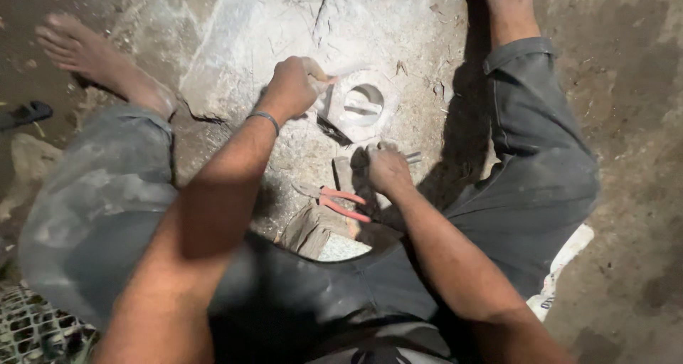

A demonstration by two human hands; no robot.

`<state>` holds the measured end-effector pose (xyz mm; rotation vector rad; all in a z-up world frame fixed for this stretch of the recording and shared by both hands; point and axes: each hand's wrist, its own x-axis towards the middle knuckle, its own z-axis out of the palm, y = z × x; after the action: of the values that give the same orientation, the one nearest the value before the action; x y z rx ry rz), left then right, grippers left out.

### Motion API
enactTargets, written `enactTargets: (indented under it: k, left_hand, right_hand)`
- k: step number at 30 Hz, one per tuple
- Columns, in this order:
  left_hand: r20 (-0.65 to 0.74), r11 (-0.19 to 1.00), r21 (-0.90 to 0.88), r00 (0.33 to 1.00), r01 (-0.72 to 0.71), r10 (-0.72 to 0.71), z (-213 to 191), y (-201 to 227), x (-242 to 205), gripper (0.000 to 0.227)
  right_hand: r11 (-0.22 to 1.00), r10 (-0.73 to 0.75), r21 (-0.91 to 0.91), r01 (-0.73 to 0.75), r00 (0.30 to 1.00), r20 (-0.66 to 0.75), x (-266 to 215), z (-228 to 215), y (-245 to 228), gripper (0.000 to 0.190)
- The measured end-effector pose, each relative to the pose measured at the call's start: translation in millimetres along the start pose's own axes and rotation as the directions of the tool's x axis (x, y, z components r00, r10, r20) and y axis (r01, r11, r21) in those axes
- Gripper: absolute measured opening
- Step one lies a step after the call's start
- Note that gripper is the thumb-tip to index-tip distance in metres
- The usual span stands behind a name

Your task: The person sits on the floor and uses a hammer and chisel to shape a small metal piece placed on a stone block. They repeatedly strike the chisel with the hammer, occasionally using pliers to adjust the metal piece.

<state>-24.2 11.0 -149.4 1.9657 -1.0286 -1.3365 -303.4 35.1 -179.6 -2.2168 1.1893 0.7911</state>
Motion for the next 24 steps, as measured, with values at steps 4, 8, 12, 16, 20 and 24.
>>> enactTargets:
  k: [4,8,12,16,20,24]
  left_hand:
    - [0.007,0.989,0.014,0.989,-0.147,0.147,12,-33,8,0.012]
    - [-0.018,0.972,0.107,0.977,-0.209,0.212,22,-45,15,0.01]
    - [0.004,0.997,0.06,0.998,-0.055,0.055,27,-48,15,0.012]
    - [0.026,0.992,0.047,0.993,-0.115,0.114,27,-53,16,0.014]
    - [0.006,0.989,0.091,0.993,-0.115,0.115,36,-71,20,0.016]
    - [-0.005,0.988,0.048,0.989,-0.147,0.147,46,-81,26,0.015]
  right_hand:
    - [0.981,0.02,-0.192,0.016,0.983,0.18,11,36,13,0.037]
    - [0.974,-0.086,-0.202,0.106,0.991,0.105,22,50,10,0.029]
    - [0.991,-0.062,-0.106,0.082,0.982,0.178,7,23,0,0.037]
    - [0.99,0.066,0.1,-0.104,0.942,0.329,-24,-31,-9,0.043]
    - [0.803,-0.093,0.583,0.127,0.992,-0.088,-35,-59,-14,0.022]
    - [0.634,-0.142,0.637,0.438,0.876,-0.461,-5,-61,-21,0.016]
